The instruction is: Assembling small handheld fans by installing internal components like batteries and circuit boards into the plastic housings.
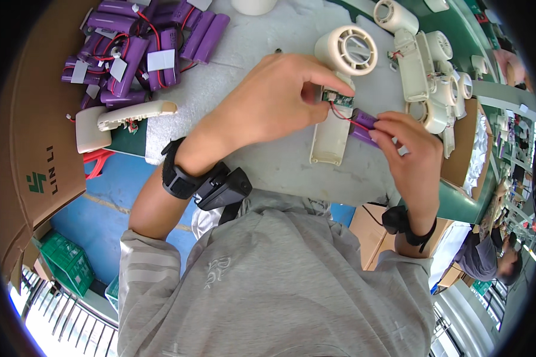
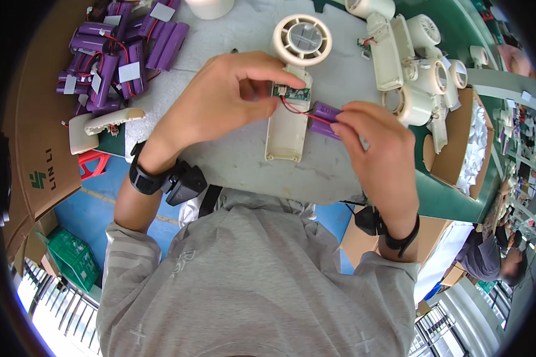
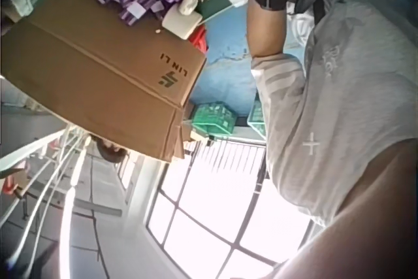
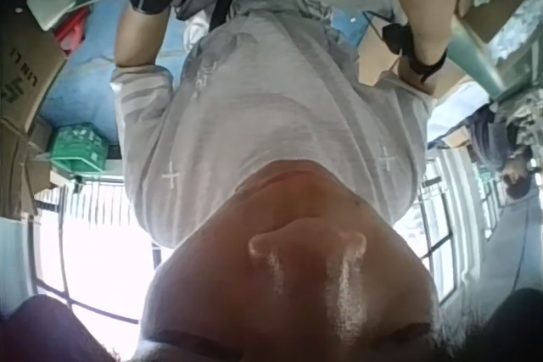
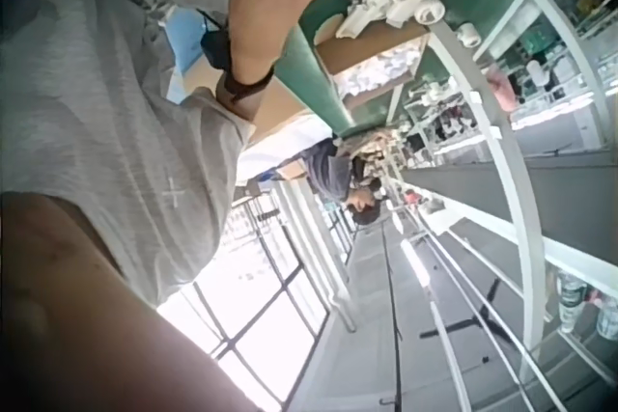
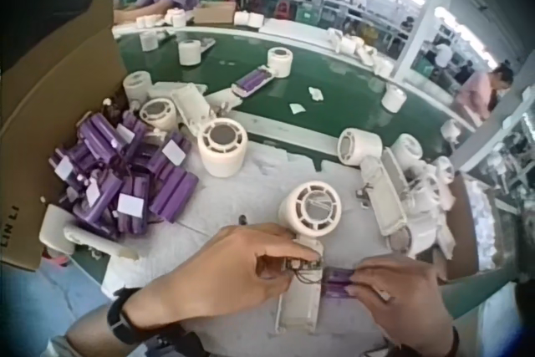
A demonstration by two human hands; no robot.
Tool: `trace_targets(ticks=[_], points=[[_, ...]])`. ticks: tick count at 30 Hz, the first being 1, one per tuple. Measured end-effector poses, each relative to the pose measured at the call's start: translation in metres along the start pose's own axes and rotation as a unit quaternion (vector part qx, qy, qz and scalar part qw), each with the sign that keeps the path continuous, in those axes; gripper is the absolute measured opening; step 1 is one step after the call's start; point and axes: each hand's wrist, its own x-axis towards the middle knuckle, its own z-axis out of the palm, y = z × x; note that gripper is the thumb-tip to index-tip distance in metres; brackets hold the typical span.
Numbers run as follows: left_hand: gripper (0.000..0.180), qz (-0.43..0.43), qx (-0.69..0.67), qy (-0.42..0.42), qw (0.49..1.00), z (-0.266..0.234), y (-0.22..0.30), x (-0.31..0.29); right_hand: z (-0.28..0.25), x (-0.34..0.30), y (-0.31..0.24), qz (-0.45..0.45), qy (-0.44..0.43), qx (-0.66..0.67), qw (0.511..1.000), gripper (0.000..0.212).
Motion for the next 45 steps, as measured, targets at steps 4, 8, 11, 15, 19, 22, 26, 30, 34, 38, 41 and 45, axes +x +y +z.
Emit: trace_targets(ticks=[4,8,11,15,19,22,26,30,34,38,41,45], points=[[0.029,-0.004,-0.036,0.041,0.998,0.008,-0.001,-0.004,0.003,-0.009,0.002,0.023,0.007,0.016,1.000,0.012],[0.031,0.008,-0.005,0.059,0.998,0.016,0.001,-0.006,0.004,-0.012,0.004,-0.018,-0.001,-0.019,1.000,0.012],[0.033,0.015,0.012,0.066,0.998,0.019,0.002,-0.008,0.005,-0.011,-0.001,-0.040,-0.003,-0.050,0.998,0.012],[0.032,0.017,0.005,0.076,0.997,0.021,0.006,-0.007,0.011,-0.013,0.004,-0.039,0.002,-0.071,0.997,0.013],[0.031,0.012,0.010,0.086,0.996,0.020,0.008,-0.006,0.009,-0.009,0.009,-0.018,0.016,-0.023,0.999,0.014],[0.030,0.022,0.024,0.093,0.995,0.023,0.005,-0.006,0.006,-0.013,0.008,-0.004,0.011,0.044,0.999,0.014],[0.030,0.021,0.019,0.092,0.995,0.022,0.004,-0.006,0.011,-0.015,0.010,-0.011,0.045,0.035,0.998,0.014],[0.031,0.014,0.020,0.084,0.996,0.020,0.002,-0.008,0.012,-0.015,0.009,-0.043,0.045,0.013,0.998,0.011],[0.031,0.020,0.021,0.065,0.997,0.023,-0.001,-0.008,0.008,-0.018,0.006,-0.017,0.017,0.023,0.999,0.010],[0.032,0.011,0.007,0.048,0.999,0.021,0.004,-0.004,0.010,-0.015,0.000,-0.006,0.017,-0.004,1.000,0.013],[0.033,-0.013,-0.023,0.055,0.998,0.016,0.004,-0.004,0.013,-0.009,0.002,-0.012,-0.022,-0.017,1.000,0.019],[0.035,-0.020,-0.024,0.059,0.998,0.020,0.001,-0.005,0.004,-0.012,0.018,-0.001,-0.013,0.033,0.999,0.019]])
